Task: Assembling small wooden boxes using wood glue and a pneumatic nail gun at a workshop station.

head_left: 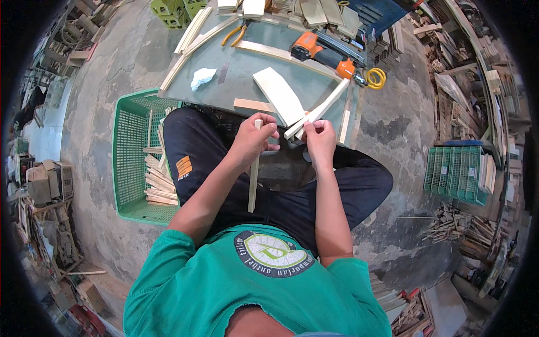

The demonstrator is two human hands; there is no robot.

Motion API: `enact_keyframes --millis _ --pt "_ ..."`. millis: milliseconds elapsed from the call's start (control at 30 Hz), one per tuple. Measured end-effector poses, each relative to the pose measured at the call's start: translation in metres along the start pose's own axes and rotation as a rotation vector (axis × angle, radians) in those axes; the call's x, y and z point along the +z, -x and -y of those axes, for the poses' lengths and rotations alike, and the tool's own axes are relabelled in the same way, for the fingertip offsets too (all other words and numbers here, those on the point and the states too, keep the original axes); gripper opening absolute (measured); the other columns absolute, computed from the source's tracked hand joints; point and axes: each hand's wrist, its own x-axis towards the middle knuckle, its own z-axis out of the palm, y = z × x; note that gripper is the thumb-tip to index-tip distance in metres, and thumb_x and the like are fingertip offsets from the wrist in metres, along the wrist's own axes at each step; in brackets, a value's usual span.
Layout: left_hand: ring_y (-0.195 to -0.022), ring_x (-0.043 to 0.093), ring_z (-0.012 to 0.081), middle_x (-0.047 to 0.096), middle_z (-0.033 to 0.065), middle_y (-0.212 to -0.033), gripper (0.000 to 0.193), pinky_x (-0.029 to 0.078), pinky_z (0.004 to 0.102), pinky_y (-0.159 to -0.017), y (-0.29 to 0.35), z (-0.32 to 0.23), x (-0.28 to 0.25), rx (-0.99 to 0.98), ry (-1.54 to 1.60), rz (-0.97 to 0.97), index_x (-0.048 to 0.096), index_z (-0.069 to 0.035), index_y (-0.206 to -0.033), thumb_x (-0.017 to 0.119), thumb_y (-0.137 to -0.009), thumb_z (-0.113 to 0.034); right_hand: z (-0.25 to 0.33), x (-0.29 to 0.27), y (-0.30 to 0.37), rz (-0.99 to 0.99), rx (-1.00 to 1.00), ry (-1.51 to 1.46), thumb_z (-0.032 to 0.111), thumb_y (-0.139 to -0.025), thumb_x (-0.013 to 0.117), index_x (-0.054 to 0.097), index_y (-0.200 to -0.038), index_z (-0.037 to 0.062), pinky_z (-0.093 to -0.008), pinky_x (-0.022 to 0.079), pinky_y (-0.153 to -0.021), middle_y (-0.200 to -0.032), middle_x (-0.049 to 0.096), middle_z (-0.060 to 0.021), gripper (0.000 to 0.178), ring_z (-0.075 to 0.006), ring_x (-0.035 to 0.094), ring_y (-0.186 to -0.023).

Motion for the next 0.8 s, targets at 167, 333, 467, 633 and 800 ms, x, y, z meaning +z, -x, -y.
enact_keyframes --millis 167,333,467,633,800 --pt "-0.054 0.045 0.005 0.061 0.0055 -0.087 0.025 0.061 0.0336 -0.071 0.006 -0.005 -0.007 0.031 0.02 -0.027 0.056 -0.002 -0.118 0.062 -0.099 -0.016 0.001 0.011 -0.002 0.045 0.123 -0.256 0.013 -0.094 0.073 0.054 -0.095 0.0036 -0.0277 0.055 -0.062 -0.086 0.063 -0.0058 0.021 -0.0125 0.062 -0.07" --pt "-0.054 0.044 0.0045 0.061 0.0049 -0.087 0.024 0.061 0.0329 -0.071 0.007 -0.006 -0.002 0.043 0.01 -0.018 0.056 -0.003 -0.118 0.062 -0.099 -0.017 -0.002 0.007 -0.002 0.034 0.203 -0.418 0.009 -0.091 0.075 0.054 -0.094 0.0045 -0.0278 0.054 -0.059 -0.085 0.063 -0.0054 0.022 -0.013 0.062 -0.068" --pt "-0.069 0.058 0.0069 0.062 0.0035 -0.09 0.02 0.061 0.0338 -0.073 0.006 -0.007 0.003 0.052 -0.011 0.009 0.057 -0.004 -0.114 0.064 -0.099 -0.016 -0.006 0.007 0.001 -0.007 0.122 -0.303 0.01 -0.088 0.079 0.054 -0.095 0.0039 -0.0276 0.053 -0.057 -0.085 0.063 -0.0056 0.026 -0.0126 0.061 -0.066" --pt "-0.054 0.046 0.0035 0.063 0.0029 -0.084 0.022 0.061 0.0297 -0.069 0.005 -0.001 0.018 0.065 -0.077 0.017 0.057 -0.002 -0.117 0.062 -0.099 -0.014 -0.001 0.026 0.007 -0.04 0.153 -0.384 0.014 -0.082 0.083 0.056 -0.096 -0.0002 -0.0306 0.052 -0.062 -0.08 0.062 -0.0072 0.033 -0.0151 0.062 -0.072" --pt "-0.054 0.046 0.0036 0.063 0.0023 -0.083 0.02 0.061 0.0292 -0.07 0.009 -0.003 0.016 0.069 -0.083 0.019 0.057 -0.002 -0.116 0.061 -0.1 -0.014 0.015 0.034 0.016 -0.105 0.149 -0.529 0.01 -0.085 0.08 0.054 -0.098 0.0011 -0.0286 0.05 -0.06 -0.084 0.061 -0.0052 0.03 -0.0128 0.059 -0.07"
